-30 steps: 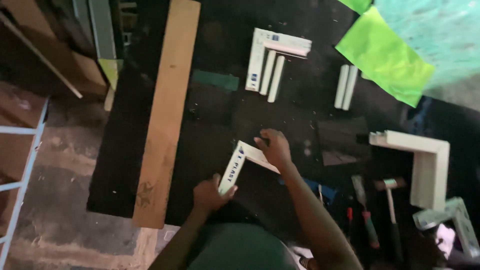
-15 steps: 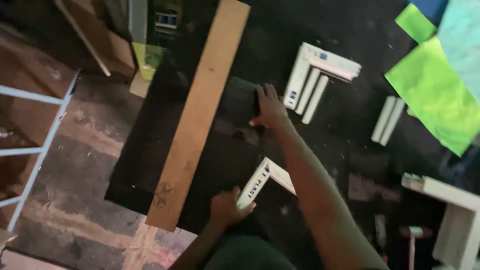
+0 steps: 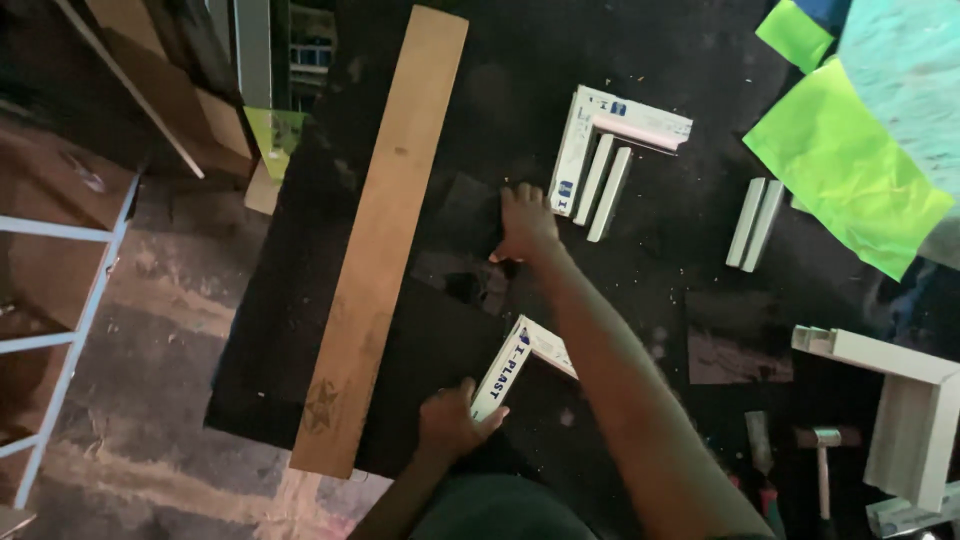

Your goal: Marking and measuring dark panels and frame components on a workbench.

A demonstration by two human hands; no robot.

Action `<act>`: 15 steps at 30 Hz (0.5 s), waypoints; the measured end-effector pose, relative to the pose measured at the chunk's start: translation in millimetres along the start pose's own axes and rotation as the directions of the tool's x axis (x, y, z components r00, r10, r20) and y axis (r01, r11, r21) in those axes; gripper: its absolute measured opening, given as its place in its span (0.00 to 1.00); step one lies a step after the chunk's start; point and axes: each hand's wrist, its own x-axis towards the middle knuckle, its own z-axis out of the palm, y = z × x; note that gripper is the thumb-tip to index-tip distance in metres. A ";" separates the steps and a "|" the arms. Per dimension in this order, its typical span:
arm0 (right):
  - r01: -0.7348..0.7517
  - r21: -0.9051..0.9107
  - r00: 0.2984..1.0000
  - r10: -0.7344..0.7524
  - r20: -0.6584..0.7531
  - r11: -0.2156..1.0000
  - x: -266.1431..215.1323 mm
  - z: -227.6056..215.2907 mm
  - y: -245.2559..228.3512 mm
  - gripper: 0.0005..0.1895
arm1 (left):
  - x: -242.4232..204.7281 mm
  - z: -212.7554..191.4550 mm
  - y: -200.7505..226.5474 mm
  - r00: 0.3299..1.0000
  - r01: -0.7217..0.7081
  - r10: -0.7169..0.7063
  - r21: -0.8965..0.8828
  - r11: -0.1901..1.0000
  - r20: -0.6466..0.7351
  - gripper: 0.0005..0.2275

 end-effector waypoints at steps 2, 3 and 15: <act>0.006 0.011 1.000 -0.006 -0.016 1.000 1.9 10.0 -5.9 0.71 | -2.0 -14.3 9.4 0.996 -0.005 0.006 0.015 1.000 -0.094 0.32; 0.007 0.010 1.000 -0.007 -0.022 1.000 -1.2 11.8 -11.7 0.71 | 0.8 -22.4 13.1 0.995 -0.007 0.009 0.016 1.000 -0.100 0.32; -0.057 0.110 0.998 0.060 -0.022 0.992 -12.2 -18.7 -12.9 0.60 | 82.3 -35.6 -9.0 0.859 -0.202 0.294 0.250 0.947 -0.419 0.36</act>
